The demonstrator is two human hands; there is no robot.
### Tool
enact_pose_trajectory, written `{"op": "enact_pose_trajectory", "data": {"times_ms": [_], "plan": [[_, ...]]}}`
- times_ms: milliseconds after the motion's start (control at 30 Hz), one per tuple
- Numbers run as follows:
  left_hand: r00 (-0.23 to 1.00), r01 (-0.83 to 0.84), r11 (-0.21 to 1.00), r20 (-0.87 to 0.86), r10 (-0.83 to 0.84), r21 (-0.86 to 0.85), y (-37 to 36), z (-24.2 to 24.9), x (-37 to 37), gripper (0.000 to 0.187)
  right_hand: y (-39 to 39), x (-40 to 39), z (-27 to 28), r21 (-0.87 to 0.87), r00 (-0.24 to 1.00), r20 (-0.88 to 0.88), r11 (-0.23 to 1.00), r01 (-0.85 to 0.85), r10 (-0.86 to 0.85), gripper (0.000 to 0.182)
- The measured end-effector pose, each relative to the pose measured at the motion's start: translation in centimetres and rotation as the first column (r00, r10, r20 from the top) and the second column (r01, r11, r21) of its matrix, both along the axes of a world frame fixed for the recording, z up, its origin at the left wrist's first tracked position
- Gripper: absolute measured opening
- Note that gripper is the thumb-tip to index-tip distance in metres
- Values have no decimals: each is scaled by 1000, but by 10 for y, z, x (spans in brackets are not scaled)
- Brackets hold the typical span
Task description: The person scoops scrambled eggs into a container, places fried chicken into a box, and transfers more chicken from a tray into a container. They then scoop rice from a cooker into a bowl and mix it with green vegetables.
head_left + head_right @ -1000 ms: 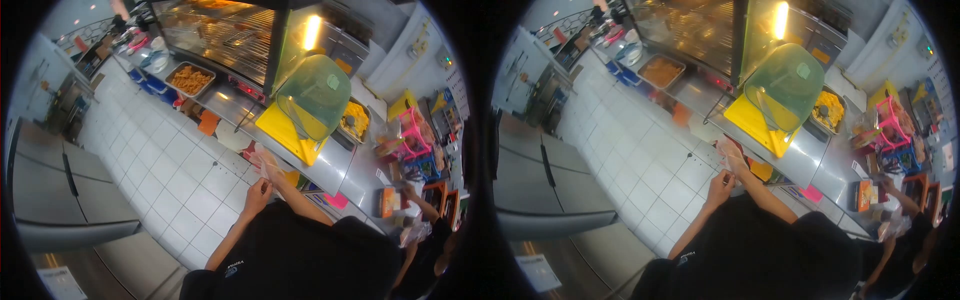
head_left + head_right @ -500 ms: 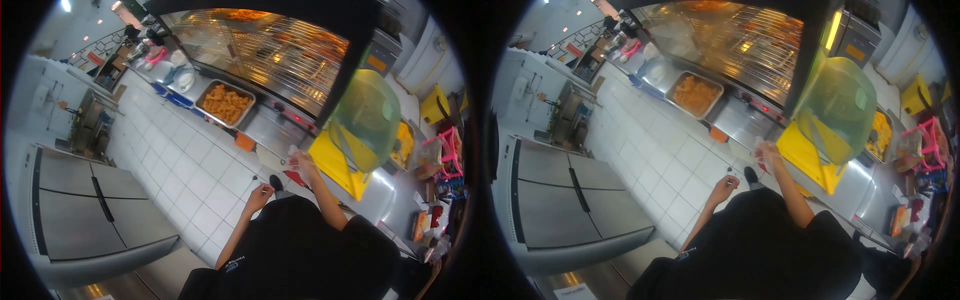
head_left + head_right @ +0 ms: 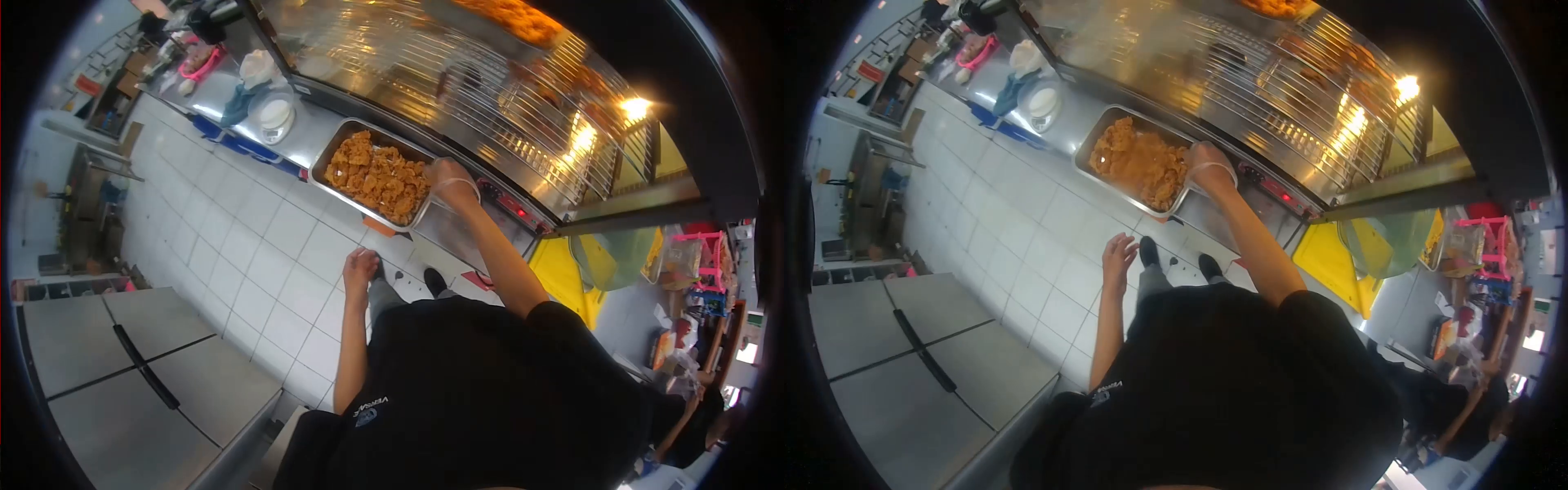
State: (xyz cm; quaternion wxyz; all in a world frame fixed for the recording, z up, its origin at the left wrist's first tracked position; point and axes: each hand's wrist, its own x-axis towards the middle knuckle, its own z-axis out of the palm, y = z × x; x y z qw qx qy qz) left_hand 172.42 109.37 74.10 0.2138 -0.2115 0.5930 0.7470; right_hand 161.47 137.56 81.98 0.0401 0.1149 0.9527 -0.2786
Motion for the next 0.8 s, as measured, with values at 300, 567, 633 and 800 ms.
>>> {"op": "enact_pose_trajectory", "data": {"times_ms": [300, 567, 633, 800], "plan": [[978, -105, 992, -175, 115, 64, -57, -16, -178, 50, -39, -58, -9, 250, 955, 295, 963, -105, 27, 21], [961, 98, 980, -239, -138, -172, -60, -7, -241, 27, -108, -73, -11, 70, 992, 124, 998, 5, -14, 14], [973, 117, 986, -187, -138, -119, -65, -1, -230, 26, -121, -78, -10, 126, 992, 68, 987, 99, -108, 18], [968, 248, 967, -23, -250, -48, -88, -8, -214, 30, -116, -83, -13, -29, 978, 188, 995, 95, -88, 29]]}}
